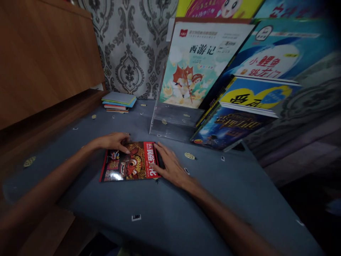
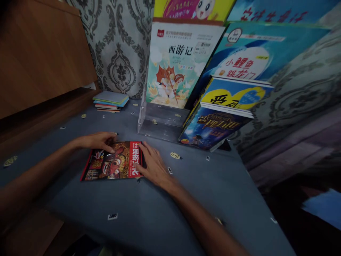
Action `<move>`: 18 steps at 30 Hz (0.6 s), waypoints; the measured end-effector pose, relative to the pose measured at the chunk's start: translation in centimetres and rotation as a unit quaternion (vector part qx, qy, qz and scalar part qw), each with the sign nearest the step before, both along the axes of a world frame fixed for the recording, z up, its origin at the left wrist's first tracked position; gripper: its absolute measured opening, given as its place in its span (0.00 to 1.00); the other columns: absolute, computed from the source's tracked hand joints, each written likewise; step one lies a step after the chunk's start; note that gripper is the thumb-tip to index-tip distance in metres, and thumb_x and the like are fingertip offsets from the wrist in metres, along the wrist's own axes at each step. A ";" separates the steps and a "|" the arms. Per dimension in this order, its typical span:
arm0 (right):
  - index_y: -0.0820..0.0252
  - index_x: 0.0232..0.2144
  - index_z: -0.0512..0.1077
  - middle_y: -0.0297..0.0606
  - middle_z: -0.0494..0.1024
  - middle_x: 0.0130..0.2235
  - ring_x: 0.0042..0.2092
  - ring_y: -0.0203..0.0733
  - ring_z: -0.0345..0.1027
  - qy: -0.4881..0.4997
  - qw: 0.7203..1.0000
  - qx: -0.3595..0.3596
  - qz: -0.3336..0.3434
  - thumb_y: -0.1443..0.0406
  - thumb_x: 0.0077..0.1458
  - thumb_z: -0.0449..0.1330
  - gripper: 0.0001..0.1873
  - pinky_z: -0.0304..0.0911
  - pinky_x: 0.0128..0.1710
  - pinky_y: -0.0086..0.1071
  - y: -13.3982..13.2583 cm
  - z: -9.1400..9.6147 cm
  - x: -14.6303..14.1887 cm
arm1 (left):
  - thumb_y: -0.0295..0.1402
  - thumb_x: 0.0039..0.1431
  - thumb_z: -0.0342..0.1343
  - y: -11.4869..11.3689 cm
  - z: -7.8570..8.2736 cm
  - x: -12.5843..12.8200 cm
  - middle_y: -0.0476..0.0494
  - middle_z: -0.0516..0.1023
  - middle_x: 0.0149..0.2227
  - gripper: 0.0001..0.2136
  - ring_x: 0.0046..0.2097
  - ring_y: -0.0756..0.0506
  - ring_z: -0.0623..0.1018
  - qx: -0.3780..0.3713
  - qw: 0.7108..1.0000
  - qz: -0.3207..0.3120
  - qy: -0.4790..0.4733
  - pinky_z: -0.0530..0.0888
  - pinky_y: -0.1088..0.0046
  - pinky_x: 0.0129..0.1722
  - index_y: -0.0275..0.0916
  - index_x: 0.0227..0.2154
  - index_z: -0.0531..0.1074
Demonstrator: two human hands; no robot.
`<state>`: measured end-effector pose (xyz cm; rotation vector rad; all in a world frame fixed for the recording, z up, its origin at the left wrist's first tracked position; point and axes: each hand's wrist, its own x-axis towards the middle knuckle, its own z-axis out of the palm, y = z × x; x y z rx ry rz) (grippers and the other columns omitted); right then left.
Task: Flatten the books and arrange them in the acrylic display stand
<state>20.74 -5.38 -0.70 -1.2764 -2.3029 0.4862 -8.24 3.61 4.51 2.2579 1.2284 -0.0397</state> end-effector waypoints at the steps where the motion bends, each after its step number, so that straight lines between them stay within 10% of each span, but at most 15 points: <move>1: 0.56 0.69 0.53 0.53 0.59 0.69 0.68 0.57 0.54 0.018 1.000 -0.006 -0.009 0.52 0.60 0.60 0.40 0.54 0.65 0.57 -0.3 -0.1 0.1 | 0.55 0.48 0.61 0.0 0.1 0.0 0.47 0.75 0.34 0.24 0.36 0.45 0.74 -0.025 1.000 -0.001 -0.015 0.67 0.73 0.33 0.37 0.35 0.69; 6: 0.57 0.69 0.52 0.51 0.74 0.57 0.53 0.53 0.73 0.155 0.985 -0.058 -0.044 0.53 0.53 0.67 0.48 0.68 0.54 0.52 -0.9 -0.7 0.3 | 0.51 0.56 0.56 -0.6 2.4 -0.2 0.50 0.73 0.29 0.18 0.30 0.49 0.72 -0.115 0.985 -0.015 -0.128 0.68 0.75 0.29 0.38 0.31 0.67; 10: 0.59 0.53 0.74 0.41 0.83 0.42 0.42 0.47 0.77 0.251 0.956 -0.148 0.017 0.53 0.60 0.60 0.23 0.74 0.42 0.42 -0.2 0.4 0.5 | 0.49 0.60 0.54 -2.3 7.2 0.0 0.52 0.69 0.24 0.18 0.25 0.52 0.67 -0.027 0.988 -0.020 -0.148 0.65 0.78 0.25 0.38 0.29 0.68; 14: 0.57 0.42 0.80 0.39 0.83 0.43 0.44 0.48 0.77 0.251 0.968 -0.008 -0.008 0.59 0.61 0.59 0.13 0.73 0.45 0.42 1.0 2.5 2.0 | 0.49 0.64 0.51 -5.4 10.8 1.2 0.49 0.74 0.31 0.17 0.34 0.48 0.73 0.156 0.979 -0.038 -0.122 0.69 0.74 0.34 0.38 0.33 0.72; 18: 0.54 0.49 0.78 0.43 0.80 0.51 0.52 0.49 0.74 0.167 0.978 0.125 -0.014 0.68 0.63 0.53 0.18 0.69 0.53 0.47 1.2 2.2 4.2 | 0.42 0.69 0.47 -8.3 8.8 2.5 0.47 0.78 0.38 0.13 0.40 0.46 0.77 0.237 0.962 -0.109 -0.085 0.71 0.73 0.40 0.43 0.43 0.74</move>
